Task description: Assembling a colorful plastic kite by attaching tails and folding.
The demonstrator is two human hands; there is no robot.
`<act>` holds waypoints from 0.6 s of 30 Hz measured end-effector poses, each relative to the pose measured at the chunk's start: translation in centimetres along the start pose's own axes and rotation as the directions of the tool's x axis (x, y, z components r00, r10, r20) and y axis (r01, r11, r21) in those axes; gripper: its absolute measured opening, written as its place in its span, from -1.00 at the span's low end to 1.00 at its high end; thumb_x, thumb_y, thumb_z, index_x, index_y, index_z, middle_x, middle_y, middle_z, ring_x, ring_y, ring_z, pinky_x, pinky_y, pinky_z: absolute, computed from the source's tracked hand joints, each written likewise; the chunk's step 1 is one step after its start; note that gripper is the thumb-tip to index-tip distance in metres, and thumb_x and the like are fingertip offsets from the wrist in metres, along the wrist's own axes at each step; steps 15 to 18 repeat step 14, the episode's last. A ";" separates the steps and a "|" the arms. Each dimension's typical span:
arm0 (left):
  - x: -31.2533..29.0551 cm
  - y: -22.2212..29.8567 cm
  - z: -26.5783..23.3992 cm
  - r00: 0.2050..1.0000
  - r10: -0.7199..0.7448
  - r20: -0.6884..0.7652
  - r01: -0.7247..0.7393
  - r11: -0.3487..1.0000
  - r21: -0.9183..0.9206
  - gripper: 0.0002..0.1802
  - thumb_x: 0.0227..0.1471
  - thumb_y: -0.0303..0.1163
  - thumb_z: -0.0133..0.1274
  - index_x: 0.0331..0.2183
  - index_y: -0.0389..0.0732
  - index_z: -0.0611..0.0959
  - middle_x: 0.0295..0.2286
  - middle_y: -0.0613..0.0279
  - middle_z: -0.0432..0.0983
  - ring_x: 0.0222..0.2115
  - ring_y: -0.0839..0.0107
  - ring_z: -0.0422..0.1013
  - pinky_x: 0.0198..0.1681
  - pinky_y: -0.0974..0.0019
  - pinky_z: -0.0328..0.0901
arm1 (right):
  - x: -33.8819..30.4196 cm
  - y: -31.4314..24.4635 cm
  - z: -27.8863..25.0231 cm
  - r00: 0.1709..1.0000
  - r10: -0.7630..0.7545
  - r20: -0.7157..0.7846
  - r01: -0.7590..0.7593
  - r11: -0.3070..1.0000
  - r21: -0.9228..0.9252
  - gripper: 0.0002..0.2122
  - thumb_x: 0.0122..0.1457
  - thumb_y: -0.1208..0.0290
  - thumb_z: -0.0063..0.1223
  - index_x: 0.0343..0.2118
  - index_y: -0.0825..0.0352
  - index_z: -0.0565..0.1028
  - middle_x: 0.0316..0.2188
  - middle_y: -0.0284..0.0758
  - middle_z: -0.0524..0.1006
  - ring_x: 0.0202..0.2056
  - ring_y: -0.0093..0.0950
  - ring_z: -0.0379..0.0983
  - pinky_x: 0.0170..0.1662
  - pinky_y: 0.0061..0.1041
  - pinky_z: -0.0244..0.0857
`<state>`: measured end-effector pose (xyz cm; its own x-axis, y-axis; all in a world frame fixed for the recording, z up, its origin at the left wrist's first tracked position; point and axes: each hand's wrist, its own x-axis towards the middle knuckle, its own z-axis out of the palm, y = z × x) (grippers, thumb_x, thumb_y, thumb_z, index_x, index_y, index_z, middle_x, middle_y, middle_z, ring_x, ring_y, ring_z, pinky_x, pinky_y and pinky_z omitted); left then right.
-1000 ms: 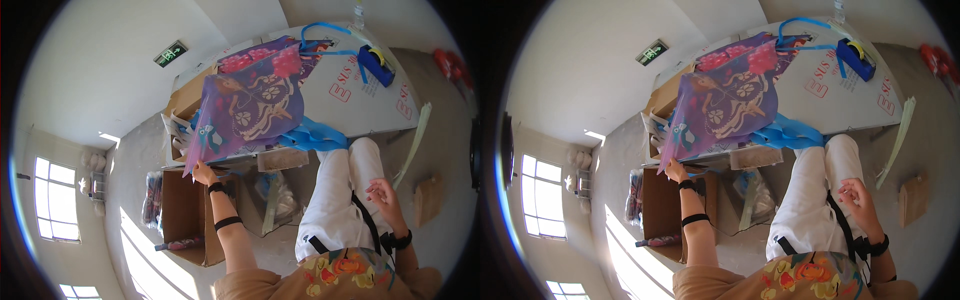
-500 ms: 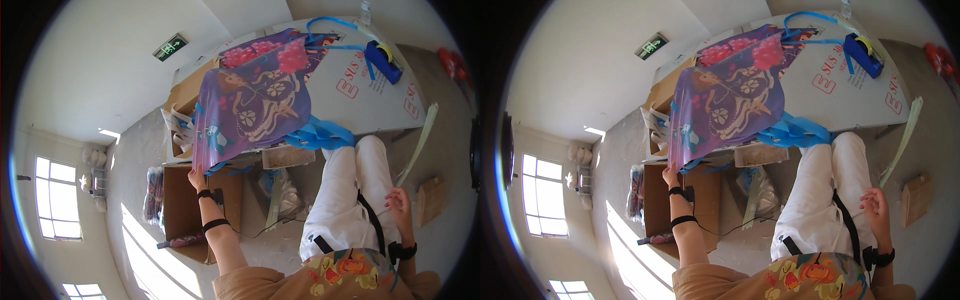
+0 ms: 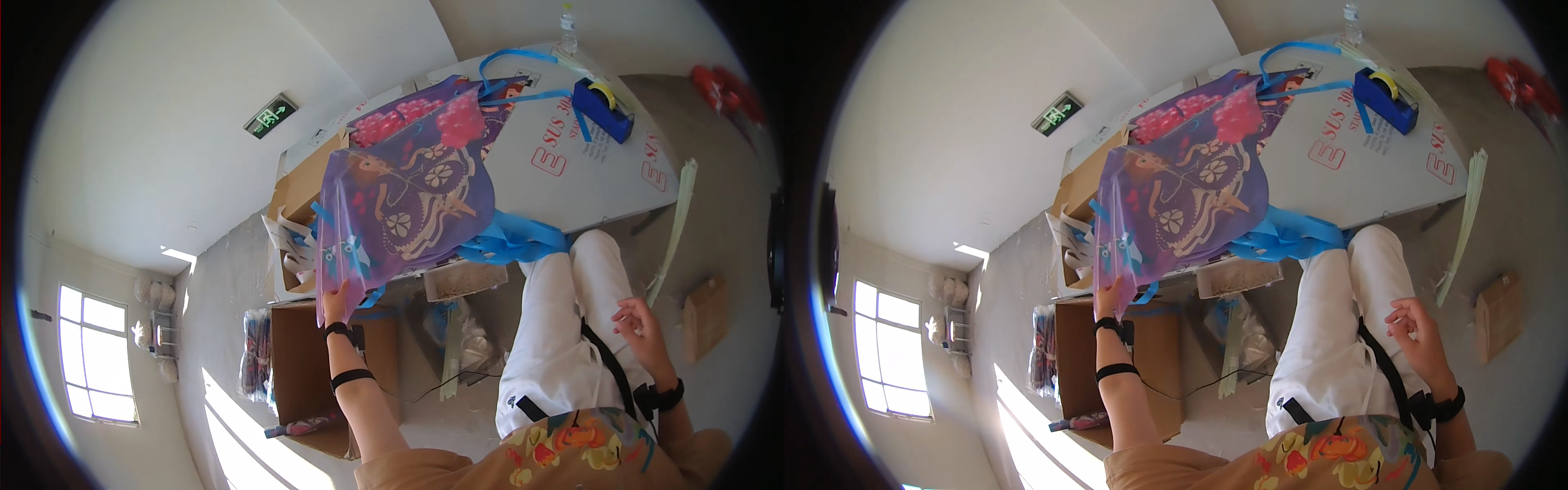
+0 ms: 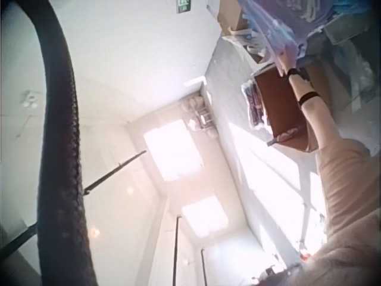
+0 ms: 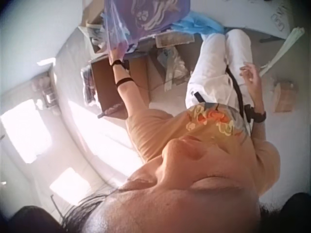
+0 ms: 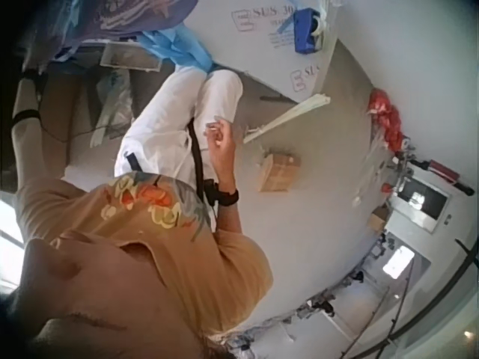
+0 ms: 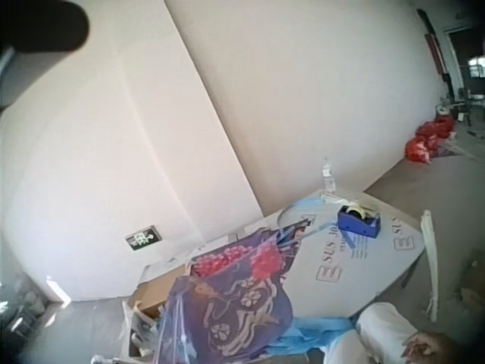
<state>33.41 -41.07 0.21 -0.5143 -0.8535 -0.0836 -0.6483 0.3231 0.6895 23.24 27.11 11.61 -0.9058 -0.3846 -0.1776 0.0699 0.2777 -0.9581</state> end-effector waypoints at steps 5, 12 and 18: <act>-1.0 11.6 -0.8 0.951 0.139 0.277 -0.064 0.963 -0.264 -0.64 0.14 -0.17 0.19 -0.41 -0.33 0.67 -0.55 0.30 0.54 -0.52 0.54 0.41 -0.45 0.39 0.29 | 0.6 -0.9 0.8 0.997 -0.059 -0.057 0.056 0.997 -0.045 -0.73 0.22 0.65 -0.05 -0.01 0.42 0.37 -0.27 -0.28 0.54 -0.33 -0.58 0.49 -0.22 -0.60 0.35; -19.7 30.4 4.5 0.767 0.508 0.392 -0.075 0.678 -0.732 -0.78 0.19 -0.29 0.17 -0.33 -0.28 0.63 -0.52 0.41 0.54 -0.54 0.68 0.38 -0.44 0.55 0.23 | 6.5 -5.5 8.3 0.823 -0.565 0.059 0.555 0.777 -0.296 -0.08 -0.02 0.53 0.38 0.36 0.39 0.01 0.36 -0.12 0.11 0.34 -0.16 0.11 0.30 -0.27 0.10; -23.1 33.3 4.7 0.738 0.518 0.432 -0.052 0.682 -0.729 -0.76 0.18 -0.28 0.18 -0.30 -0.30 0.64 -0.51 0.39 0.55 -0.52 0.65 0.40 -0.42 0.54 0.26 | 7.5 -6.7 9.8 0.761 -0.649 0.019 0.641 0.747 -0.178 -0.04 -0.04 0.50 0.41 0.36 0.42 -0.04 0.38 -0.13 0.06 0.35 -0.12 0.06 0.34 -0.24 0.02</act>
